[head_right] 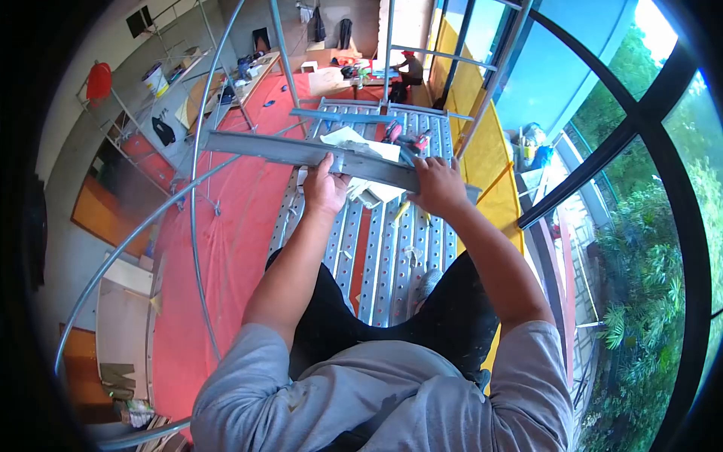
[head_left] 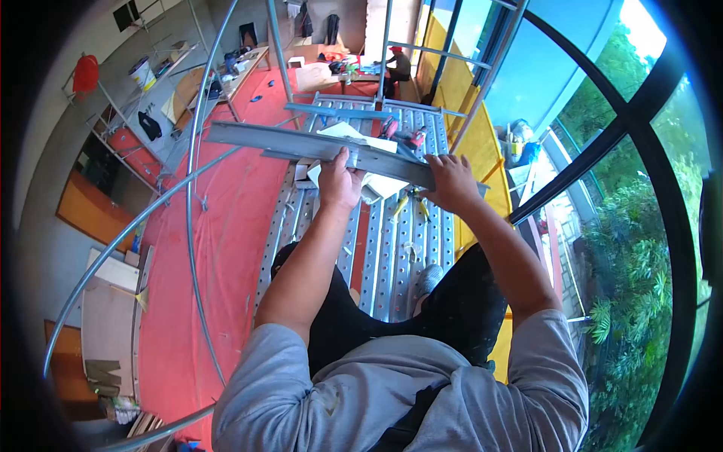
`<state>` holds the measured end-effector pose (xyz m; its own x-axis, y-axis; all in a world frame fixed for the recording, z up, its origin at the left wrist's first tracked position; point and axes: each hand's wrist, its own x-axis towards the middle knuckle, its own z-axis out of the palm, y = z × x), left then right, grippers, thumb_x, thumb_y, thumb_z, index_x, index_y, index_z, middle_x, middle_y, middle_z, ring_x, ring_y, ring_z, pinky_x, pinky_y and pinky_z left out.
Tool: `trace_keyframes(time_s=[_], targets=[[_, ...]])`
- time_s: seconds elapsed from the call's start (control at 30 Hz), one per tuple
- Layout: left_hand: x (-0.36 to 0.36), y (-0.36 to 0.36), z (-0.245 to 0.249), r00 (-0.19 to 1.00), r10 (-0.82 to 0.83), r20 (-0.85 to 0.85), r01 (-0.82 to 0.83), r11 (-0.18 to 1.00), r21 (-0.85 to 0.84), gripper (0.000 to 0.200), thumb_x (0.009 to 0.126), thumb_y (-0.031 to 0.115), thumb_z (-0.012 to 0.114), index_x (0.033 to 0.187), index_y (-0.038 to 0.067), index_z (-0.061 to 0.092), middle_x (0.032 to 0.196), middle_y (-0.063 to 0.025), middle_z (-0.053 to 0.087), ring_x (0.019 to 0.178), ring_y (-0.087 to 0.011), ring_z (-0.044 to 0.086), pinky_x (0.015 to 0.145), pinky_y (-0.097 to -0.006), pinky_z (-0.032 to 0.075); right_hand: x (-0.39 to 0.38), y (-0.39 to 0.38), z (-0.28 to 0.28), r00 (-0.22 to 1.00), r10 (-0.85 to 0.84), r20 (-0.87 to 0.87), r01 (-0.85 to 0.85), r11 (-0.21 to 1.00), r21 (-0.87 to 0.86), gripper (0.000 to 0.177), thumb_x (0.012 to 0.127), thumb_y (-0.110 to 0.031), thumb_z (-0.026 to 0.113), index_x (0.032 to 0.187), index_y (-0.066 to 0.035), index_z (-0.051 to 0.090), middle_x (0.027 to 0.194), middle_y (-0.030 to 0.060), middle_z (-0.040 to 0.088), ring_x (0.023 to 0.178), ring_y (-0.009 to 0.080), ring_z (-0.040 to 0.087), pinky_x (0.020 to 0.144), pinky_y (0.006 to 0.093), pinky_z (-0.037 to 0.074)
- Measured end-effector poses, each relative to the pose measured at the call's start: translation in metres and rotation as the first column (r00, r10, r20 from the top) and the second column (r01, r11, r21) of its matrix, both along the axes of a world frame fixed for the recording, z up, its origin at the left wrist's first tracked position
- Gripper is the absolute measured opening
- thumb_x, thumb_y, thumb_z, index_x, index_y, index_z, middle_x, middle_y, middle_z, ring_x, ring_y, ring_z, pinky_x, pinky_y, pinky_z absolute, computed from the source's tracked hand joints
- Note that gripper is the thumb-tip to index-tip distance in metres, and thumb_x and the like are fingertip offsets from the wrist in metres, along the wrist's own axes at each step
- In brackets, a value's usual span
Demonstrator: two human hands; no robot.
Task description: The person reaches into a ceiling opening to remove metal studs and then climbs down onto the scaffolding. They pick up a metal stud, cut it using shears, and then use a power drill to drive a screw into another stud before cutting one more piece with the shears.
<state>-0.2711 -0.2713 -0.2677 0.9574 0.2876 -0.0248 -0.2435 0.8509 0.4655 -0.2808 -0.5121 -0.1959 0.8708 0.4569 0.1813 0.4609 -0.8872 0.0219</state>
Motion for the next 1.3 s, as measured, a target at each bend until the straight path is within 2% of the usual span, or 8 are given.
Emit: trace_keyframes(time_s=[0.13,0.4,0.6,0.67,0.77,0.97,1.1,1.3], targets=[[-0.015,0.007,-0.016,0.978,-0.197,-0.071,0.205,0.972,0.118,0.031,0.096,0.013,0.061,0.126,0.011,0.052,0.123,-0.0089,0.061,0.111,-0.0268,0.063,0.097,-0.0488,0.052,0.017,-0.020,-0.023,0.998,0.038,-0.056,-0.028,0.985,0.168,0.058,0.072,-0.039,0.083,0.113,-0.007,0.058,0.105,0.0167,0.066,0.092,0.0373,0.066,0.081,0.0454,0.054],[-0.008,-0.002,-0.009,0.926,-0.304,-0.224,0.372,0.832,0.412,0.043,0.093,0.026,0.069,0.128,0.007,0.053,0.119,-0.0091,0.063,0.103,-0.0286,0.066,0.090,-0.0459,0.056,0.035,-0.049,-0.059,0.993,-0.036,-0.109,0.062,0.968,0.245,0.061,0.071,-0.044,0.082,0.115,-0.008,0.059,0.100,0.0163,0.069,0.094,0.0368,0.067,0.080,0.0459,0.054],[-0.018,0.067,0.006,0.923,-0.020,-0.383,0.384,0.069,0.921,0.081,0.085,0.047,0.075,0.145,0.004,0.041,0.133,-0.0118,0.057,0.113,-0.0220,0.057,0.093,-0.0405,0.048,0.041,-0.069,-0.058,0.990,-0.130,-0.052,0.140,0.947,0.290,0.057,0.071,-0.044,0.082,0.109,-0.008,0.060,0.096,0.0142,0.070,0.092,0.0345,0.069,0.080,0.0445,0.054],[-0.034,0.100,0.013,0.912,-0.020,-0.409,0.407,0.172,0.897,0.076,0.087,0.044,0.074,0.143,0.003,0.044,0.134,-0.0129,0.058,0.115,-0.0234,0.057,0.093,-0.0405,0.047,0.046,-0.081,-0.058,0.983,-0.172,-0.069,0.185,0.931,0.315,0.057,0.070,-0.043,0.083,0.109,-0.008,0.060,0.098,0.0146,0.071,0.092,0.0339,0.069,0.080,0.0441,0.054],[-0.046,0.109,0.035,0.882,0.177,-0.436,0.439,0.022,0.898,0.071,0.087,0.040,0.075,0.135,-0.005,0.051,0.123,-0.0193,0.064,0.114,-0.0242,0.062,0.094,-0.0348,0.049,0.057,-0.097,-0.070,0.970,-0.236,-0.057,0.240,0.897,0.372,0.062,0.068,-0.048,0.084,0.107,-0.006,0.060,0.099,0.0160,0.070,0.094,0.0338,0.068,0.081,0.0434,0.054],[0.041,0.059,-0.023,0.901,0.113,-0.420,0.352,-0.755,0.553,0.067,0.081,0.049,0.074,0.120,-0.004,0.064,0.115,-0.0245,0.068,0.106,-0.0320,0.067,0.092,-0.0388,0.051,0.062,-0.105,-0.057,0.904,-0.401,-0.147,0.426,0.832,0.354,0.067,0.070,-0.051,0.082,0.113,-0.005,0.059,0.104,0.0176,0.070,0.098,0.0350,0.067,0.083,0.0444,0.053],[0.106,-0.005,-0.090,0.781,0.074,-0.620,0.388,-0.835,0.389,0.072,0.078,0.061,0.069,0.113,-0.003,0.069,0.113,-0.0262,0.068,0.107,-0.0381,0.066,0.093,-0.0417,0.051,0.061,-0.104,-0.045,0.873,-0.437,-0.217,0.488,0.796,0.360,0.066,0.067,-0.054,0.084,0.107,-0.005,0.062,0.100,0.0167,0.070,0.097,0.0342,0.068,0.082,0.0436,0.053],[0.136,-0.102,-0.208,0.628,0.009,-0.778,0.603,-0.638,0.479,0.090,0.077,0.072,0.064,0.119,-0.007,0.064,0.121,-0.0267,0.064,0.115,-0.0366,0.062,0.097,-0.0428,0.049,0.054,-0.115,-0.049,0.873,-0.417,-0.254,0.484,0.805,0.342,0.065,0.064,-0.048,0.088,0.107,-0.007,0.063,0.095,0.0142,0.070,0.093,0.0334,0.067,0.081,0.0432,0.052]])
